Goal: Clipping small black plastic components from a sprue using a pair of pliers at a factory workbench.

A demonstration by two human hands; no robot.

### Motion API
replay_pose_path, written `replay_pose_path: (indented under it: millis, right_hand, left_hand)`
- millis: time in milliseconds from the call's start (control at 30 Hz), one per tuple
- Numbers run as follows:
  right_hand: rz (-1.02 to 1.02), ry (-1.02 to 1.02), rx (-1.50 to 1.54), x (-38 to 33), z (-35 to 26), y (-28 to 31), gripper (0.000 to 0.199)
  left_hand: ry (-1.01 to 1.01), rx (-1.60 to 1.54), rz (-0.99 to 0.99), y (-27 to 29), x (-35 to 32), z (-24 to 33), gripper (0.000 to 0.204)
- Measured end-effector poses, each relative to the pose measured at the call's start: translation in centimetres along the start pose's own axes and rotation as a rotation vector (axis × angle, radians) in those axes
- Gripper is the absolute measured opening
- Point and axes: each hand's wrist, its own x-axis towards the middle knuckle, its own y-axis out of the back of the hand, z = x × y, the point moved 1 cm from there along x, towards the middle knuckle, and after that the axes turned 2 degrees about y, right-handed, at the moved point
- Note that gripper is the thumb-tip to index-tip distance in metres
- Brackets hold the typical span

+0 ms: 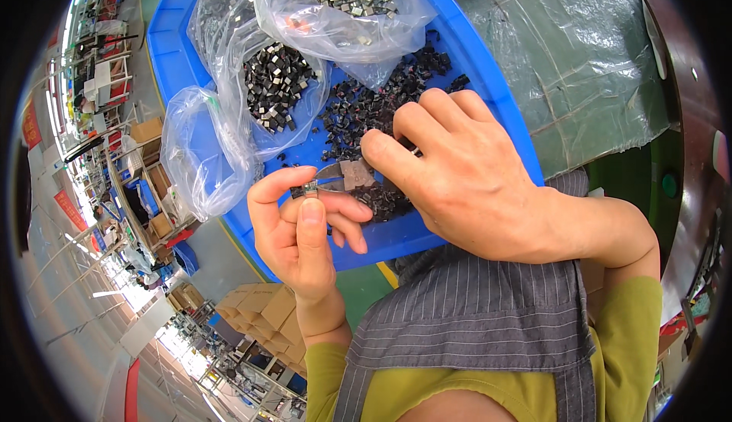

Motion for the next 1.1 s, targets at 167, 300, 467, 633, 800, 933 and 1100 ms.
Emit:
replay_pose_path:
  millis: [167, 300, 467, 633, 800, 933, 1100]
  right_hand:
    - [0.024, -0.004, -0.033, -0.01, -0.14, -0.07, 0.044]
    - [0.033, 0.0, -0.057, -0.06, -0.1, -0.19, 0.04]
    - [0.016, 0.005, -0.055, -0.1, -0.08, -0.27, 0.038]
    - [-0.009, 0.006, -0.054, -0.1, -0.06, -0.24, 0.036]
    - [-0.087, -0.003, -0.082, -0.32, -0.16, -0.26, 0.018]
    - [-0.136, -0.039, 0.091, -0.44, -0.02, -0.24, 0.036]
    - [-0.014, 0.005, -0.021, -0.21, -0.08, -0.34, 0.038]
  left_hand:
    - [-0.01, 0.034, 0.019, -0.05, -0.07, -0.02, 0.025]
    - [-0.036, -0.055, -0.059, 0.57, -0.15, -0.4, 0.027]
    - [-0.082, 0.058, -0.046, 0.57, -0.19, -0.52, 0.026]
    - [-0.071, 0.056, -0.047, 0.55, -0.21, -0.56, 0.026]
    - [-0.065, 0.059, -0.05, 0.54, -0.15, -0.62, 0.026]
    - [-0.034, 0.006, -0.053, 0.58, -0.05, -0.38, 0.025]
    - [0.004, -0.062, -0.057, 0.63, -0.09, -0.24, 0.024]
